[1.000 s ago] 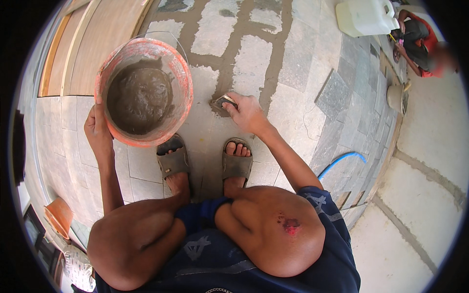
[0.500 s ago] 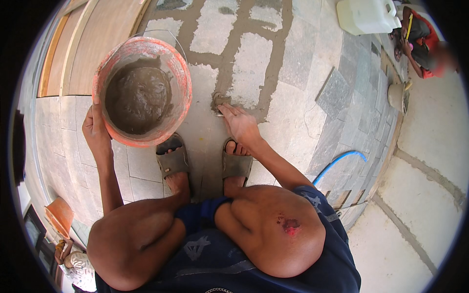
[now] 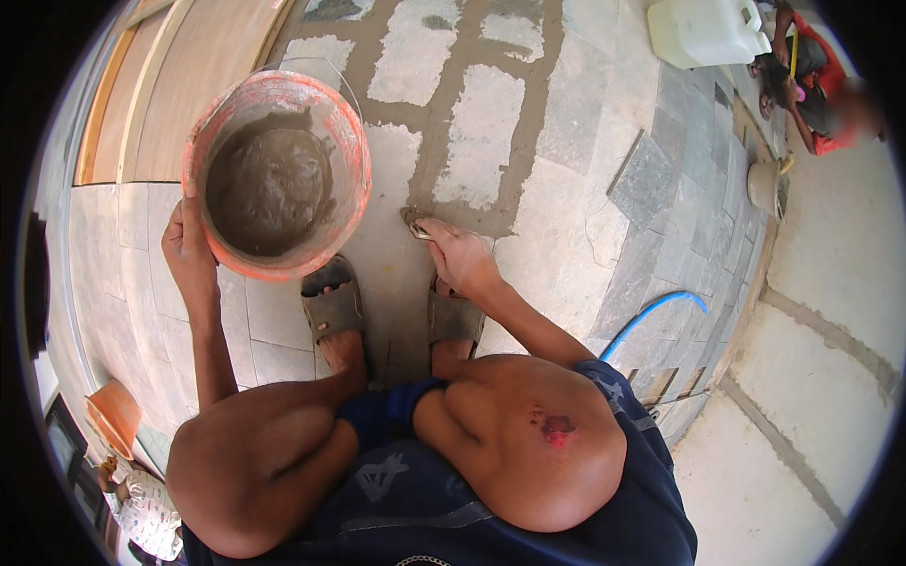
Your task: The person scoops grout from a bucket using a trowel and applies it to the gaps between floor tiles. They spread the material into the joints and smooth the surface, working methodically across the tiled area.
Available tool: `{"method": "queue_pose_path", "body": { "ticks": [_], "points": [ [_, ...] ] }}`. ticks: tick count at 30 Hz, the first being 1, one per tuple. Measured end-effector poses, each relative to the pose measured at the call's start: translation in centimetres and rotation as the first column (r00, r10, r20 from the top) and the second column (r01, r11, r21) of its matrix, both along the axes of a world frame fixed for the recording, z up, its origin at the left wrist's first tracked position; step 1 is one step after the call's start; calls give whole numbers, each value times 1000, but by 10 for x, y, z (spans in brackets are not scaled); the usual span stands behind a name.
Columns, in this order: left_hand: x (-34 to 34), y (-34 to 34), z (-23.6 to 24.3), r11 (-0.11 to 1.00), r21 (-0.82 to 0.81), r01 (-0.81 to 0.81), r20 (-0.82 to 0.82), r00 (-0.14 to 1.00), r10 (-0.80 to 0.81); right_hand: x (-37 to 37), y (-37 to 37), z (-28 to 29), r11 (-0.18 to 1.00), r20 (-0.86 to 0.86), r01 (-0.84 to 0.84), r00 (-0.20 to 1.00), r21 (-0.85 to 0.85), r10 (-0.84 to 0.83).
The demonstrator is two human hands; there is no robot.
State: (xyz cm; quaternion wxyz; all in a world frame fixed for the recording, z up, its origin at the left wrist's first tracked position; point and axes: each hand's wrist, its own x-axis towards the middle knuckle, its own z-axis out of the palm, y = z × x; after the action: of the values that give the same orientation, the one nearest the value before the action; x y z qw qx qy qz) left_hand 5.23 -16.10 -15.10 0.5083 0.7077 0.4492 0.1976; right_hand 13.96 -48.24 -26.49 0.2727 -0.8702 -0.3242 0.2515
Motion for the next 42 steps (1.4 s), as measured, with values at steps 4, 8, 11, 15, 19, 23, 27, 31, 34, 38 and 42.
{"method": "queue_pose_path", "body": {
  "ticks": [4, 8, 11, 15, 19, 23, 27, 31, 34, 38, 42],
  "points": [
    [-1, 1, -3, 1000, 5, -16, 46, 999, 16, 15, 6, -4, 987, 142, 17, 989, 161, -40],
    [-1, -1, 0, 999, 10, -38, 38, 999, 38, 36, 11, 17, 992, -114, 124, 985, -39, -127],
    [1, -1, -3, 1000, -3, -15, 33, 999, 15, 49, 7, 3, 967, -240, 247, 937, -64, -255],
    [-1, 1, 0, 1000, -2, 15, 31, 999, -15, 66, 24, -7, 933, -339, 336, 869, -133, -361],
    [0, 0, -2, 1000, 15, -12, 27, 1000, 12, 73, 36, -8, 953, -88, 259, 958, -156, -275],
    [-4, 4, -5, 999, 21, -25, 16, 1000, 25, 76, 50, 14, 942, 82, 244, 969, -230, -231],
    [-2, 3, -4, 1000, 2, -22, 46, 999, 22, 70, 44, 26, 995, 112, 60, 992, -78, -51],
    [0, 2, -4, 1000, -1, -19, 62, 998, 19, 38, 28, -7, 986, 315, -165, 937, 23, 149],
    [0, 2, -4, 1000, 16, -6, 61, 998, 5, 13, 15, -21, 970, 312, -233, 918, -75, 245],
    [1, 1, -1, 1000, -6, -15, 25, 1000, 15, -2, 4, -22, 975, 191, -220, 957, -16, 219],
    [-1, 2, -3, 1000, -4, -22, 45, 999, 23, -1, -11, -20, 1000, -371, 20, 928, -8, -22]
  ]
}}
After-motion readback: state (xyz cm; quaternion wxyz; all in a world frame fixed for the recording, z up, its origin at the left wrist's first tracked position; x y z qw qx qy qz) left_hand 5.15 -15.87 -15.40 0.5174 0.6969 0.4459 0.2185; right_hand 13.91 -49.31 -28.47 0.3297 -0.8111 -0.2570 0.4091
